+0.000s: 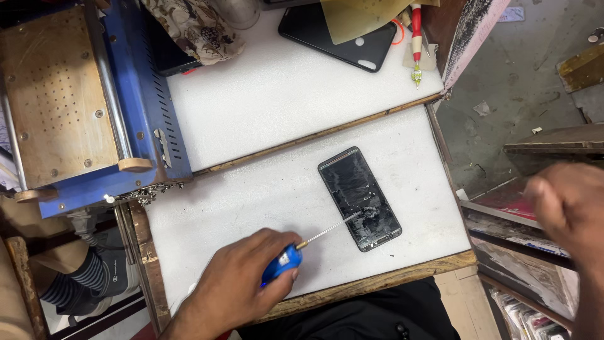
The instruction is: The person uses a blue screwdriver to repeatedly press and scrape the cracked screen of a smartphone lying on a white foam work surface. The person holds the phone steady with one hand while applying pressure with the tool, then briefly lifts the phone to check the screen.
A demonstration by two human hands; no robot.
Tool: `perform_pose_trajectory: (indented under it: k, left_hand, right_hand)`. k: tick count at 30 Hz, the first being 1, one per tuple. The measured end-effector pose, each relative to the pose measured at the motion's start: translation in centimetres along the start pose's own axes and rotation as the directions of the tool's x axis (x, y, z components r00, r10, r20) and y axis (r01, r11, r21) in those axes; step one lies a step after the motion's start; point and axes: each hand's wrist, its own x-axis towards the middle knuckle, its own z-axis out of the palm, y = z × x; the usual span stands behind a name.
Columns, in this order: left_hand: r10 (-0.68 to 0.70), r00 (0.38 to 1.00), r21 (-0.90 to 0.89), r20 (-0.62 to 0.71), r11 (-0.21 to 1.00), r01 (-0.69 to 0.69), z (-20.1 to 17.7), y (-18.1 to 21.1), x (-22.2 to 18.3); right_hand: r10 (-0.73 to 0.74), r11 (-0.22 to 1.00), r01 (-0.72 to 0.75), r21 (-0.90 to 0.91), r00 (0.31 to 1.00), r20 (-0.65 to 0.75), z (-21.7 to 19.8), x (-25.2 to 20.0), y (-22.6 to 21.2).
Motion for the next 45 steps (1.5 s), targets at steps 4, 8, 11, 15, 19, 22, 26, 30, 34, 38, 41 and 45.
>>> perform_pose_trajectory:
  k: [4,8,11,15,19,22,26,30,34,38,41,45]
  left_hand:
    - [0.087,0.994,0.192,-0.071,0.979,-0.072,1.6,-0.8,1.6]
    - [0.149,0.988,0.326,-0.031,0.936,-0.131,2.3,-1.5,2.9]
    - [0.182,0.983,0.348,0.002,0.922,-0.171,2.8,-2.0,3.1]
    - [0.233,0.973,0.378,0.003,0.9,-0.216,2.8,-2.4,3.1]
    - [0.285,0.958,0.395,-0.024,0.883,-0.252,3.1,-2.7,3.2]
    - [0.321,0.946,0.415,-0.044,0.867,-0.274,3.3,-2.8,3.5]
    - [0.312,0.947,0.416,-0.076,0.873,-0.254,3.6,-3.0,3.4]
    - [0.318,0.943,0.43,-0.099,0.868,-0.247,3.9,-3.0,3.5]
    - [0.291,0.95,0.422,-0.117,0.88,-0.217,3.9,-2.8,3.4]
    - [0.28,0.951,0.433,-0.13,0.879,-0.199,3.9,-2.8,3.4]
    - [0.282,0.949,0.438,-0.143,0.878,-0.195,3.9,-2.7,3.4]
    - [0.278,0.95,0.436,-0.14,0.879,-0.193,3.9,-2.6,3.3]
  right_hand:
    - [0.04,0.962,-0.082,-0.26,0.986,-0.165,0.9,0.7,-0.1]
    - [-0.169,0.908,0.043,-0.416,0.948,-0.271,1.6,1.6,-4.4]
    - [-0.205,0.954,0.14,-0.264,0.949,-0.238,2.6,2.1,-7.9]
    - [-0.216,0.942,0.236,0.238,0.97,-0.108,5.0,2.6,-13.0]
    - [-0.454,0.883,0.432,0.184,0.886,0.099,7.5,1.6,-17.1]
    - [-0.446,0.894,0.423,0.144,0.868,0.219,8.2,1.9,-17.9]
    - [-0.431,0.902,0.407,0.142,0.867,0.249,8.9,2.5,-18.0]
    - [-0.407,0.912,0.377,0.158,0.874,0.266,9.3,2.1,-17.4]
    - [-0.414,0.909,0.382,0.165,0.872,0.261,9.4,2.1,-17.3]
    - [-0.421,0.905,0.387,0.173,0.871,0.254,9.4,2.1,-17.3]
    - [-0.423,0.905,0.389,0.174,0.871,0.252,9.4,2.1,-17.3]
    - [-0.418,0.907,0.383,0.177,0.872,0.254,9.4,2.1,-17.3]
